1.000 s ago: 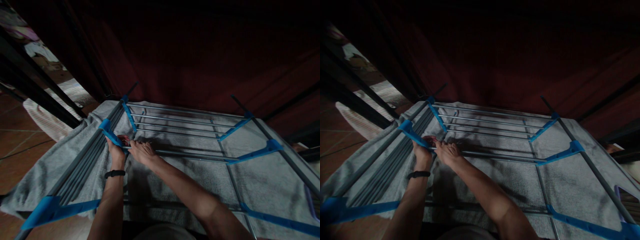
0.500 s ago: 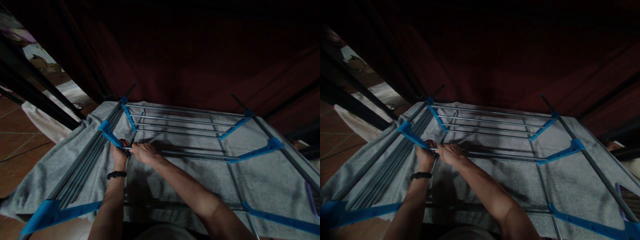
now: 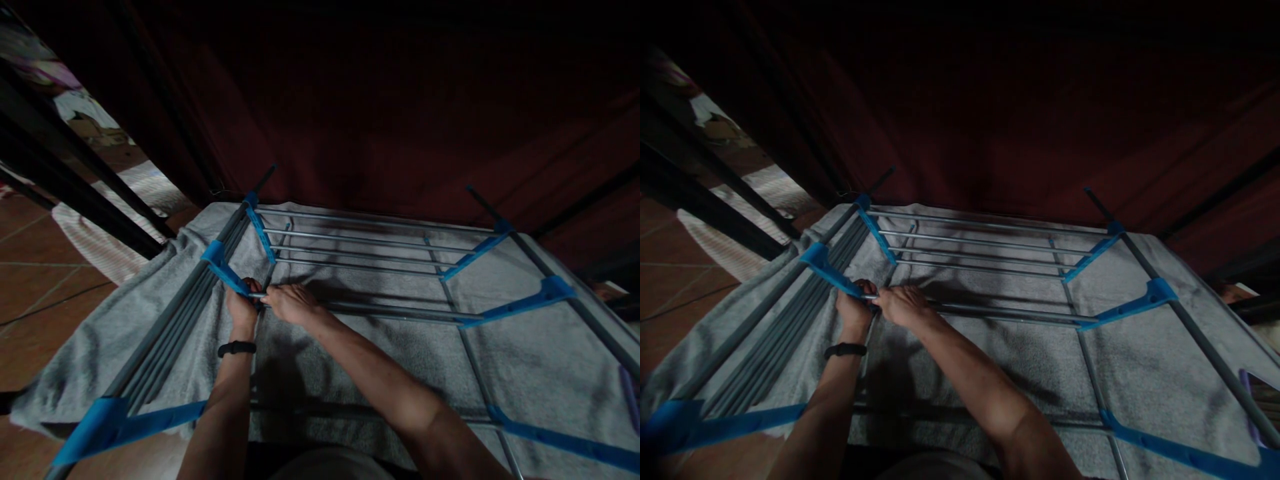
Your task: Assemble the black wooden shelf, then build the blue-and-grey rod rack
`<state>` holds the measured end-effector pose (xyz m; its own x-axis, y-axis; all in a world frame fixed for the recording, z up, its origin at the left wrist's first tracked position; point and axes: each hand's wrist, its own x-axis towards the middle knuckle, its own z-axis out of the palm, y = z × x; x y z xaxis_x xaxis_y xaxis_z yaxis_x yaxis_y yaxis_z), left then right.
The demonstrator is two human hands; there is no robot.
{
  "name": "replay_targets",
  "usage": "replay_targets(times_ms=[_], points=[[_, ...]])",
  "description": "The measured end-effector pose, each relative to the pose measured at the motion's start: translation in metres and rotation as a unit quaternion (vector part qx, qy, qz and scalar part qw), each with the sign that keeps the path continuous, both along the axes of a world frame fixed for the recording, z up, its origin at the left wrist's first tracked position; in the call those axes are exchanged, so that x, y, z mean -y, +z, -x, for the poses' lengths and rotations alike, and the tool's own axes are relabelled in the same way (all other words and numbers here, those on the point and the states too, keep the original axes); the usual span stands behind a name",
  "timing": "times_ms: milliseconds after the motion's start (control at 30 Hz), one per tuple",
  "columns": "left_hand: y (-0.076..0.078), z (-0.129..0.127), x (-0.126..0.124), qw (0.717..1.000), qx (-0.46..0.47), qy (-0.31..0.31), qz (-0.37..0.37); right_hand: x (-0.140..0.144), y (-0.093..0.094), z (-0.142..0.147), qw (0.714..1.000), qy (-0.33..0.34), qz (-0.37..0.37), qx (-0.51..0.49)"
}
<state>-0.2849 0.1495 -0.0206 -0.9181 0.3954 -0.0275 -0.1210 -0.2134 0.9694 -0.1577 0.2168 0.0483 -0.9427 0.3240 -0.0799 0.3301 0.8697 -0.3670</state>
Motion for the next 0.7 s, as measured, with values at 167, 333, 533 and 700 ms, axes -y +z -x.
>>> replay_targets(times_ms=[167,333,533,700], points=[[-0.002,0.0,-0.006,0.999,0.015,0.021,-0.043,-0.002,0.002,0.001,1.0,0.006,0.021,0.01],[0.001,-0.003,-0.009,0.997,0.027,0.049,-0.047,-0.008,-0.002,0.007,0.998,-0.002,0.065,0.018],[0.002,-0.002,-0.009,0.997,0.032,0.071,-0.022,-0.009,-0.013,0.013,0.998,-0.009,0.061,0.001],[0.007,-0.003,-0.01,0.996,0.035,0.071,-0.032,0.002,-0.01,-0.002,0.998,-0.015,-0.035,-0.057]])
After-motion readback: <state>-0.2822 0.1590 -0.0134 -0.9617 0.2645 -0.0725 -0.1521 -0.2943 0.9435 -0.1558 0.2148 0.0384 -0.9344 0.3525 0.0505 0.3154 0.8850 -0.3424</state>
